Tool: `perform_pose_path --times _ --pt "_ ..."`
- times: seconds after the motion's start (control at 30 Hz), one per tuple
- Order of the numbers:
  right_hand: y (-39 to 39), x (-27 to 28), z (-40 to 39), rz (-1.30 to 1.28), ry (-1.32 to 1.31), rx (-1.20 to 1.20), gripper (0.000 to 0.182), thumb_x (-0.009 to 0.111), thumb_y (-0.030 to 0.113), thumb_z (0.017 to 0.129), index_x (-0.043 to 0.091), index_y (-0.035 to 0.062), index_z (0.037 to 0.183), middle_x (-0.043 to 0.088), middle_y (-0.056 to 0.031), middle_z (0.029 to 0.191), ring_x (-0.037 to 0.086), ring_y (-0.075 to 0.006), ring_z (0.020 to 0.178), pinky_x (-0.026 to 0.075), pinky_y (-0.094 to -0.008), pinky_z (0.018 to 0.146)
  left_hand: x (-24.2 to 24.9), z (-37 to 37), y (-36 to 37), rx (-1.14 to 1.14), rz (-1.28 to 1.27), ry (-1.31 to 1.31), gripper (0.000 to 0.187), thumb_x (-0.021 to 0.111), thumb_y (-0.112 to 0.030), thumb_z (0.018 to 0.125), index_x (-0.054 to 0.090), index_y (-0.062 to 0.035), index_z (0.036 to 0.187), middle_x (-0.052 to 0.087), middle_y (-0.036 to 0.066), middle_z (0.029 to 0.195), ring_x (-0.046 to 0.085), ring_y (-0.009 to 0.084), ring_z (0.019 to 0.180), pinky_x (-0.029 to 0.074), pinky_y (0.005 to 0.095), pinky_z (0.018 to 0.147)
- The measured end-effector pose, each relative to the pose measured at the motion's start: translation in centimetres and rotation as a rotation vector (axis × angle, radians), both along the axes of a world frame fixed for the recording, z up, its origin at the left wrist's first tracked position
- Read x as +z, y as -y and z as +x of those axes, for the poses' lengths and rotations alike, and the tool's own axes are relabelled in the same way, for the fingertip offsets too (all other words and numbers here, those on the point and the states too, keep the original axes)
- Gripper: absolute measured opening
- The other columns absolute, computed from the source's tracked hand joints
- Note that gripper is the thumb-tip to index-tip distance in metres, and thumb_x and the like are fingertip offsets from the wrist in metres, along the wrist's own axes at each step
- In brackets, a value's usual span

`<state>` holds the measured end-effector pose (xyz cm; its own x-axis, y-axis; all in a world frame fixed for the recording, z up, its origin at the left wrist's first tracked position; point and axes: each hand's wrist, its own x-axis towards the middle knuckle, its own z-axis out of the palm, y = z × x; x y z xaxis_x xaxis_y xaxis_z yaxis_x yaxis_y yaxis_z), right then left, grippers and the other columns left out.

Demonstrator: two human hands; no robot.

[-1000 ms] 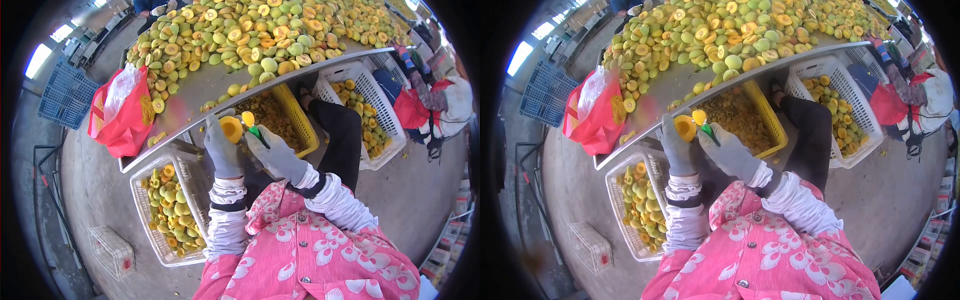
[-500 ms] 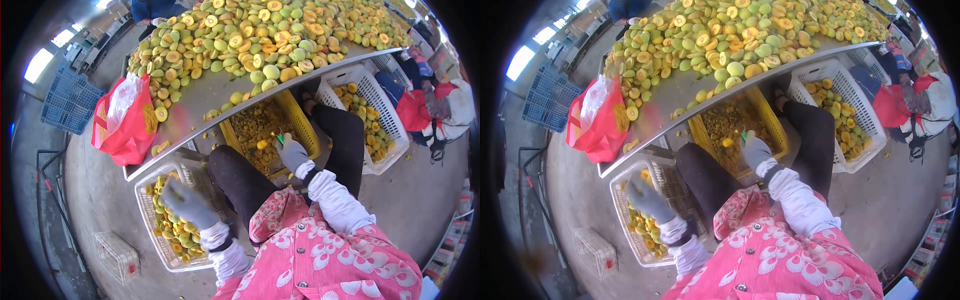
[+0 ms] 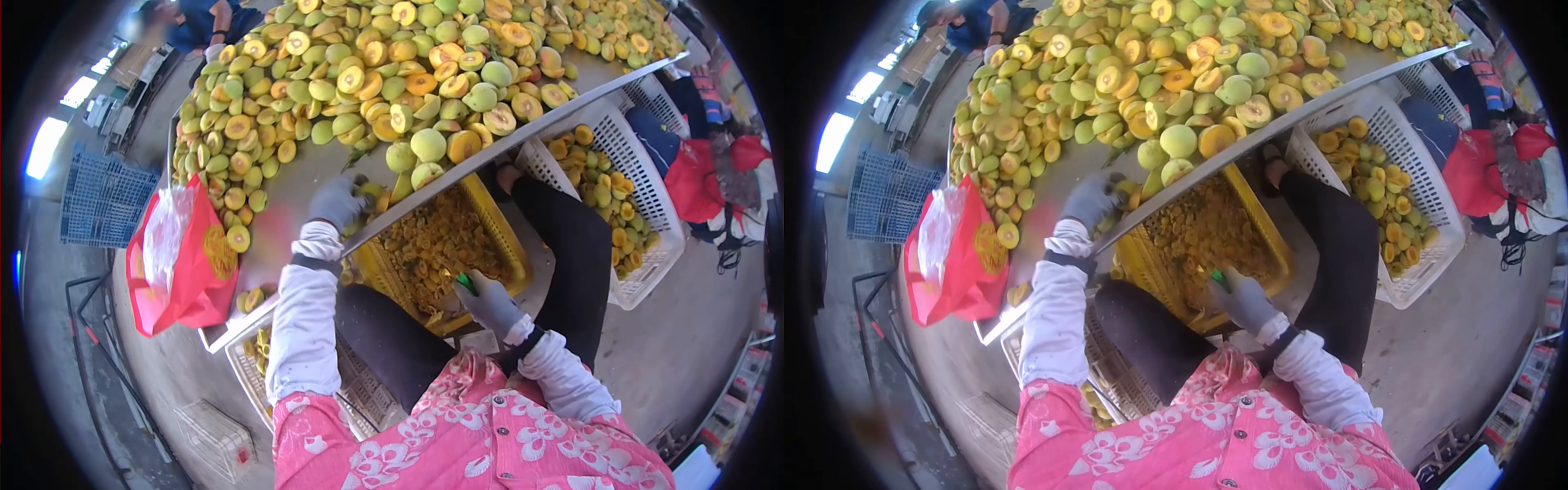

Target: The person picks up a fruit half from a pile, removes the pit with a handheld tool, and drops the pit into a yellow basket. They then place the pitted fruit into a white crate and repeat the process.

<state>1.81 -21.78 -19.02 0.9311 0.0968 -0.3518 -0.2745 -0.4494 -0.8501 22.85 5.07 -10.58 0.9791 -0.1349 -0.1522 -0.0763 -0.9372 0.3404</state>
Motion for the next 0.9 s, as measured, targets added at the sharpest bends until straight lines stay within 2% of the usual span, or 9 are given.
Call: perform_pose_path --times 0.4,0.47,0.5,0.57,0.7,0.77,0.8,0.83,0.9 --pt "-1.4 2.0 2.7 0.172 0.137 0.018 0.024 0.059 0.026 0.098 0.055 0.0027 0.099 0.062 -0.0187 0.075 0.064 -0.0347 0.067 0.049 -0.0400 0.062 0.7 4.4 2.1 0.120 0.425 -0.224 0.060 0.064 -0.049 0.087 0.059 -0.0033 0.127 0.068 0.019 0.115 0.068 0.0350 0.102 0.053 0.0423 0.091" --pt "-1.3 5.0 2.9 0.269 0.048 -0.005 0.023 0.057 0.026 0.099 0.055 0.0031 0.099 0.062 -0.0160 0.073 0.063 -0.0294 0.064 0.048 -0.0385 0.060 -0.6 3.1 0.2 0.338 -0.862 -0.382 0.060 0.061 -0.045 0.092 0.054 0.0004 0.130 0.066 0.014 0.116 0.067 0.0297 0.100 0.054 0.0414 0.092" --pt "-1.3 6.8 2.6 0.372 -0.069 -0.009 0.023 0.056 0.027 0.100 0.055 0.0035 0.100 0.061 -0.0133 0.071 0.062 -0.0241 0.061 0.048 -0.0371 0.059 0.3 1.0 1.0 0.325 -0.858 -0.383 0.060 0.061 -0.045 0.092 0.054 0.0004 0.130 0.066 0.014 0.116 0.067 0.0297 0.100 0.054 0.0414 0.092" --pt "-1.5 9.9 2.2 0.368 -0.003 0.003 0.024 0.055 0.028 0.101 0.054 0.0041 0.100 0.058 -0.0084 0.068 0.058 -0.0153 0.059 0.046 -0.0336 0.057 2.9 -5.0 3.5 0.037 -1.564 -0.192 0.052 0.058 -0.037 0.097 0.053 0.0028 0.129 0.063 0.012 0.117 0.064 0.0242 0.102 0.054 0.0398 0.094" --pt "-2.9 13.3 0.8 0.513 -0.069 0.016 0.026 0.056 0.030 0.101 0.055 0.0042 0.099 0.056 -0.0059 0.066 0.055 -0.0119 0.058 0.045 -0.0312 0.055 4.7 -13.6 6.8 0.133 -2.006 -0.282 0.048 0.053 -0.033 0.101 0.051 0.0040 0.131 0.061 0.015 0.118 0.062 0.0232 0.108 0.053 0.0392 0.095" --pt "-3.3 14.0 -0.2 0.467 0.014 0.038 0.029 0.057 0.032 0.100 0.057 0.0026 0.095 0.059 -0.0102 0.066 0.058 -0.0196 0.058 0.046 -0.0349 0.057 5.6 -16.8 8.1 0.197 -2.060 -0.261 0.047 0.047 -0.035 0.104 0.050 0.0034 0.131 0.062 0.016 0.117 0.062 0.0242 0.107 0.053 0.0385 0.095" --pt "-3.8 13.7 -0.6 0.363 0.190 0.047 0.033 0.058 0.033 0.099 0.059 0.0012 0.094 0.062 -0.0175 0.070 0.062 -0.0321 0.062 0.047 -0.0400 0.059 6.0 -18.5 9.2 0.089 -1.378 0.175 0.056 0.041 -0.042 0.104 0.050 0.0069 0.129 0.062 0.016 0.116 0.061 0.0234 0.104 0.052 0.0378 0.093" --pt "-3.9 13.6 -1.3 0.359 0.200 0.056 0.033 0.058 0.033 0.099 0.059 0.0012 0.094 0.062 -0.0175 0.070 0.062 -0.0321 0.062 0.047 -0.0400 0.059 6.5 -19.3 9.7 0.088 -1.384 0.189 0.056 0.041 -0.042 0.104 0.050 0.0069 0.129 0.062 0.016 0.116 0.061 0.0234 0.104 0.052 0.0378 0.093" --pt "-4.1 14.0 -2.7 0.350 0.354 0.020 0.036 0.058 0.036 0.098 0.061 0.0007 0.096 0.064 -0.0240 0.077 0.063 -0.0433 0.071 0.048 -0.0452 0.063 7.6 -20.8 10.3 0.229 -1.909 -0.029 0.054 0.039 -0.042 0.105 0.052 0.0058 0.127 0.064 0.016 0.113 0.063 0.0233 0.100 0.053 0.0342 0.089"
